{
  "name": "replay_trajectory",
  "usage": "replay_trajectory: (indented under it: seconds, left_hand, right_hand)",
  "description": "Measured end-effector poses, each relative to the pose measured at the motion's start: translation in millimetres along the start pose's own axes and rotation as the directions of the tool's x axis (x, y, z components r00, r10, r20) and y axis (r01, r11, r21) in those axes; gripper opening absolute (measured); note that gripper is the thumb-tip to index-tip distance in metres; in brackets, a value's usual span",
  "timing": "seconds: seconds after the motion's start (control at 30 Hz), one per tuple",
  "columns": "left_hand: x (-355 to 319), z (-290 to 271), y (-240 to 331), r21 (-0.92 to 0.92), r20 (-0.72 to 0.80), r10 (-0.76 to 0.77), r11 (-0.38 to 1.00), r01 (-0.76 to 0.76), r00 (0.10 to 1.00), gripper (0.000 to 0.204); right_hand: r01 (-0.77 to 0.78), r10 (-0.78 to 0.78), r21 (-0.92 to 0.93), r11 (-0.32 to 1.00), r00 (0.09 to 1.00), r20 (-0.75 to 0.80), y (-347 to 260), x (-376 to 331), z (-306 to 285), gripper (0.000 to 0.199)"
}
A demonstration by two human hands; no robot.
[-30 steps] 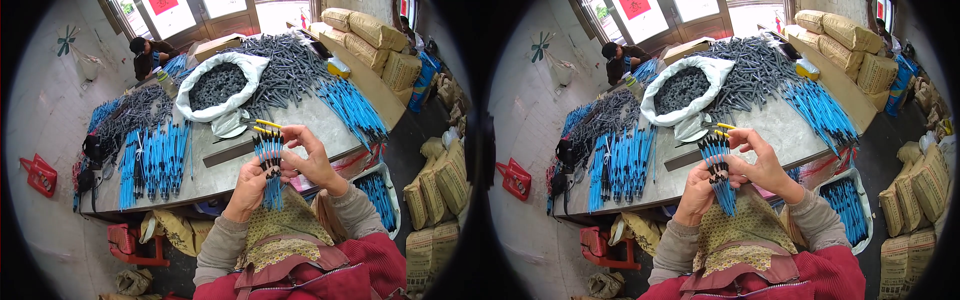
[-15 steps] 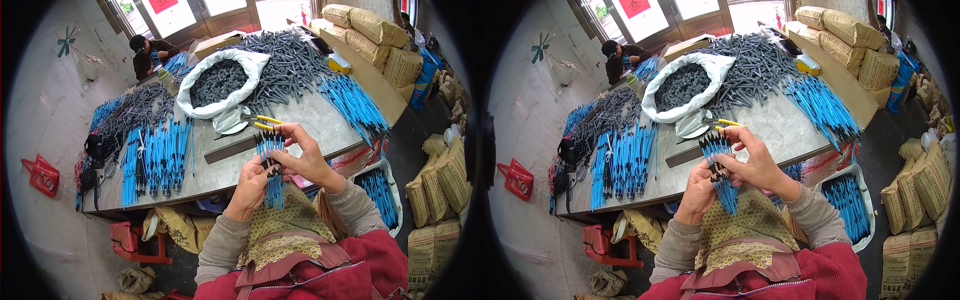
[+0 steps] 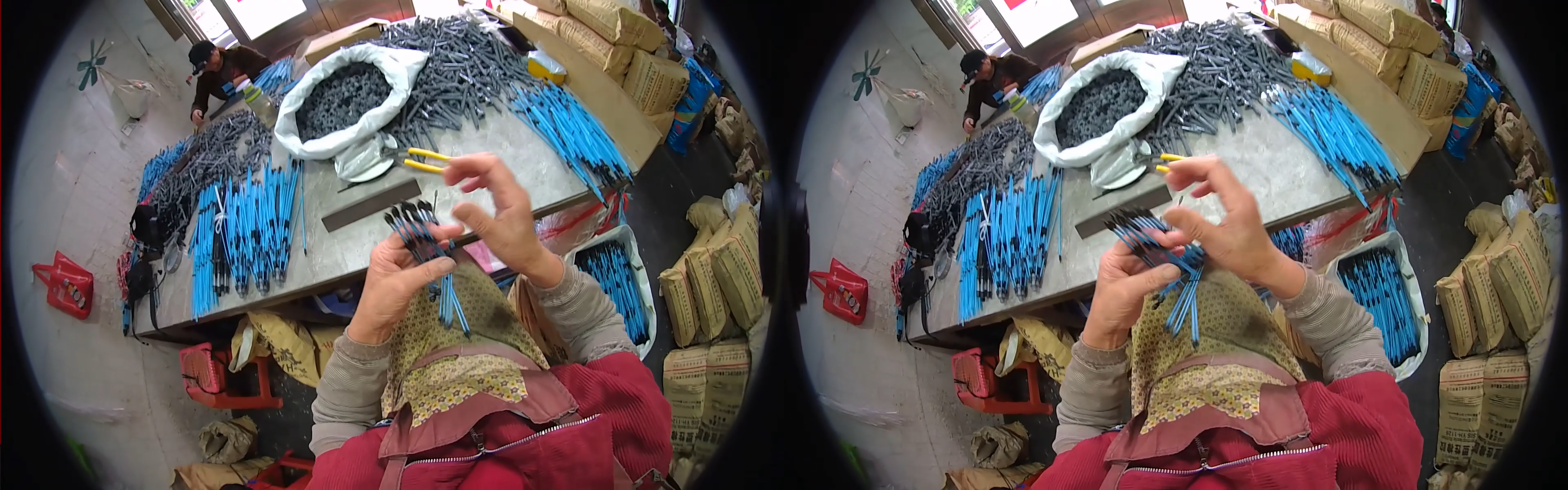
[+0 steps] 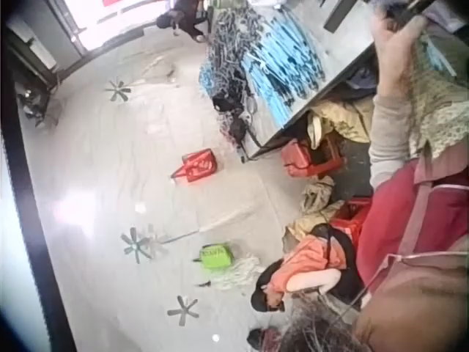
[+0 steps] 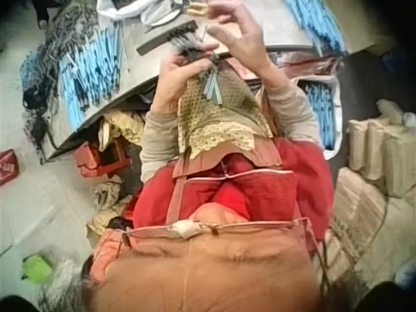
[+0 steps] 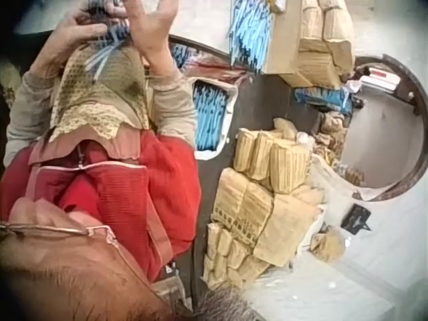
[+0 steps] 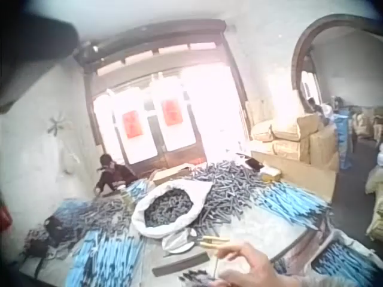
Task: Assembling pens by attaching various components like barrels, clips, and caps.
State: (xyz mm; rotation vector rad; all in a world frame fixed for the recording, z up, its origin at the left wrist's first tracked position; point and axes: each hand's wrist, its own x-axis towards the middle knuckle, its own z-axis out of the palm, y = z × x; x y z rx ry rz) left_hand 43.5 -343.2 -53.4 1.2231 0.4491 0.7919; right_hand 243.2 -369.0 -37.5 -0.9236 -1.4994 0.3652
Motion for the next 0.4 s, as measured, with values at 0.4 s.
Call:
replay_trajectory:
  seconds: [0.4]
  left_hand:
    - [-43.1,-5.1,0.0,-0.055,-0.051,0.057,0.997,-0.060,0.997,0.051]
  right_hand:
    - [0.238,-0.120,-0.080,0.968,0.718,0.686,-12.8,-91.2,39.4,0.029]
